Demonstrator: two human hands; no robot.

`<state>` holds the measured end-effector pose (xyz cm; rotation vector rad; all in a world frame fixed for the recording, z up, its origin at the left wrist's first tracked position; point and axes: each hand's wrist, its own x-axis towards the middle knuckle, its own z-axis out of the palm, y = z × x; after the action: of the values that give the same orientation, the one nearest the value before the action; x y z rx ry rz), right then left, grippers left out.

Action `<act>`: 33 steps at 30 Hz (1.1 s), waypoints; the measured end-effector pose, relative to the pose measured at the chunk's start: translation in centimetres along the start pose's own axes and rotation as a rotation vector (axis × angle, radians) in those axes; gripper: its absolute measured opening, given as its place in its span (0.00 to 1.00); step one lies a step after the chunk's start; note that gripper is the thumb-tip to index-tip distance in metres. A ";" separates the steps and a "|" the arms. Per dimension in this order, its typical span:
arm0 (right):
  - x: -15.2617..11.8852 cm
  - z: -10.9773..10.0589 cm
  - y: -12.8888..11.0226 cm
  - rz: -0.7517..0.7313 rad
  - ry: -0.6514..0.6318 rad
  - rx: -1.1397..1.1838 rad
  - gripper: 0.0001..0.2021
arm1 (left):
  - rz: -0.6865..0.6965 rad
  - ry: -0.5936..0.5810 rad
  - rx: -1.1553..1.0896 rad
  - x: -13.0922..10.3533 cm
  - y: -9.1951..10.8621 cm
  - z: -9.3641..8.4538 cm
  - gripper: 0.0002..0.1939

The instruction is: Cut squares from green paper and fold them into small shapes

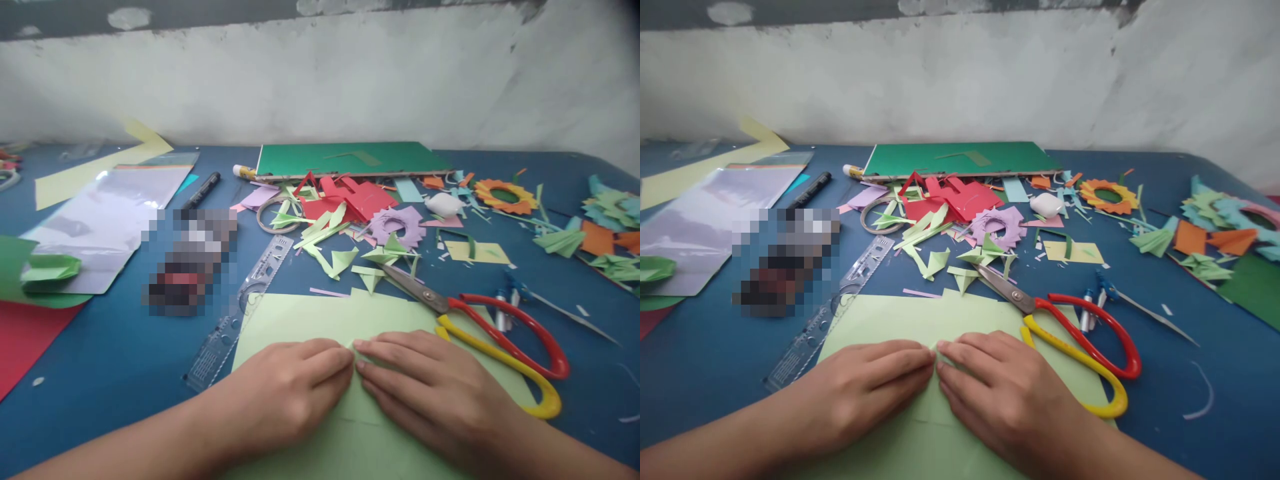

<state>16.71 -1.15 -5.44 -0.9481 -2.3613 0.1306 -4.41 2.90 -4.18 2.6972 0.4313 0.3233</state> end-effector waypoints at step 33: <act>0.4 0.4 -0.2 0.038 -0.105 -0.155 0.13 | 0.091 0.086 0.176 0.4 -0.1 -0.1 0.14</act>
<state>16.08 -0.97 -5.53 -1.0841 -2.4790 0.0119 -4.12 3.18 -4.10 2.8887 0.3779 0.4478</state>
